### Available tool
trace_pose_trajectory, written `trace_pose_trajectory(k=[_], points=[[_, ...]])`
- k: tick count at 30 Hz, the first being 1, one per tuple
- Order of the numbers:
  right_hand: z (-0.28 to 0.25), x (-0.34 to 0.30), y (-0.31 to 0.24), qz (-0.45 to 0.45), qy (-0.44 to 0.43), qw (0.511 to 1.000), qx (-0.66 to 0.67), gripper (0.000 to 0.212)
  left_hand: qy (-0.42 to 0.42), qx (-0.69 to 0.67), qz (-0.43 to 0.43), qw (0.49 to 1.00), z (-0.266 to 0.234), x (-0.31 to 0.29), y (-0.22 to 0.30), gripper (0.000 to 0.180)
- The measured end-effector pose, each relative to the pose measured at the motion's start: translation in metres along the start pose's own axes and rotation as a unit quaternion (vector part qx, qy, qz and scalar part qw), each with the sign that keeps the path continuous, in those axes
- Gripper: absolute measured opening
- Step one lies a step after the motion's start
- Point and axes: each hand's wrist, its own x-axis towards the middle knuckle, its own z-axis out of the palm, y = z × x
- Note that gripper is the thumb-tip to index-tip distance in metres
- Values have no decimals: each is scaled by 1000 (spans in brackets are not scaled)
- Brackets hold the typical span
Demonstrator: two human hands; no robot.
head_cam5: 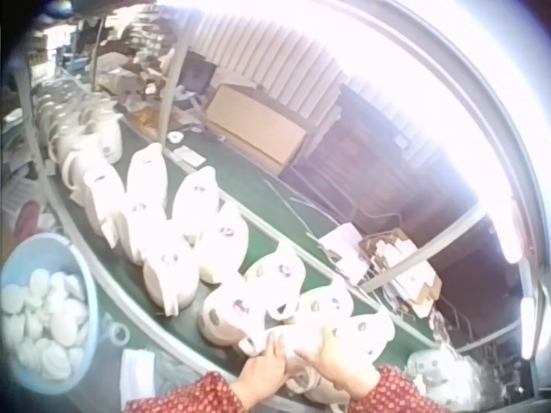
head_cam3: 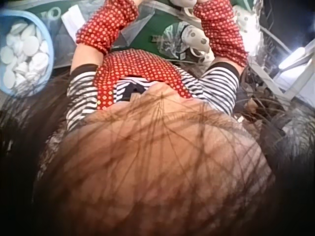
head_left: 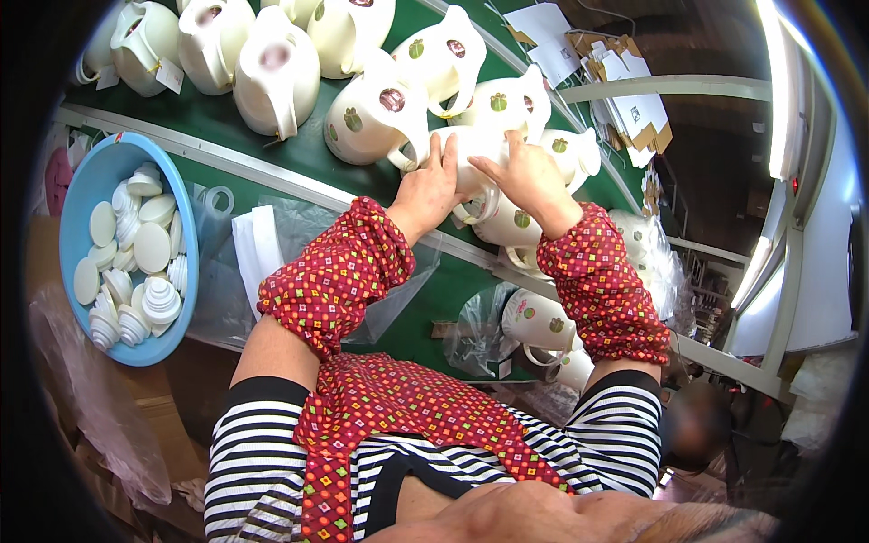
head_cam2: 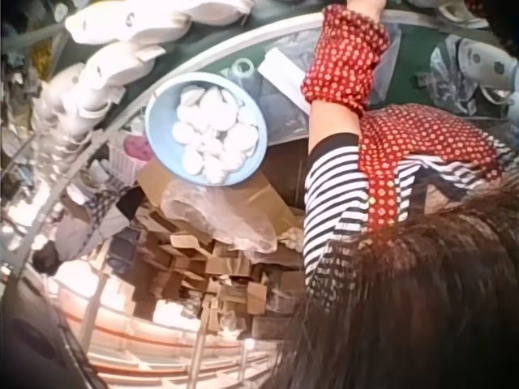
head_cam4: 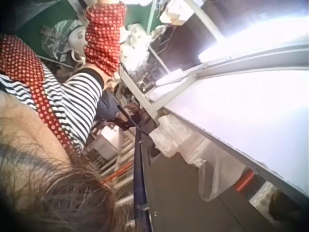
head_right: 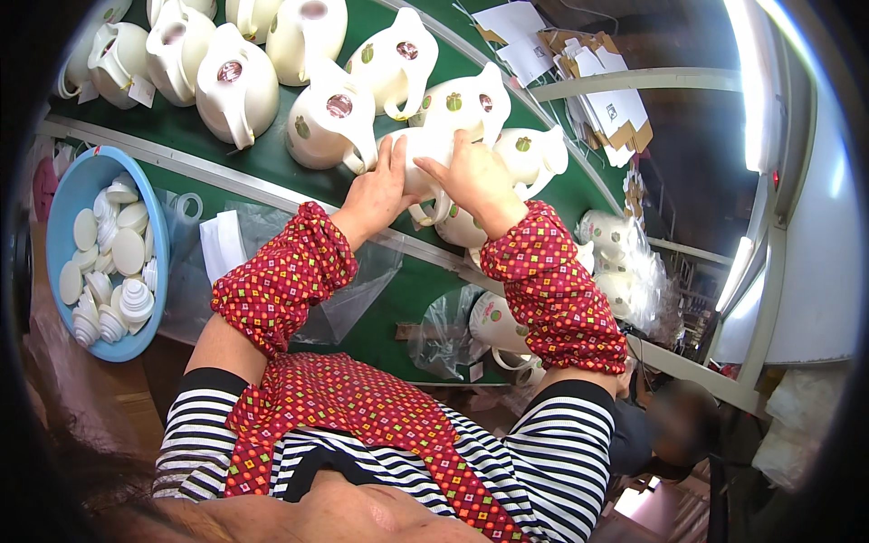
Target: The person repeatedly picks up white ceramic pitchers from a green conveyor belt, places a small round white cap into the spout, and returns the pitcher to the belt. The person also handles a strip of small red stickers, peeling and applying them to the pitchers. The work area includes a blue basin of caps and stacks of finished pitchers.
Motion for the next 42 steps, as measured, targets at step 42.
trace_pose_trajectory(k=[42], points=[[-43,4,-8,-85,-104,986,-99,85,-18,12,-7,1000,-1,4,-6,108]])
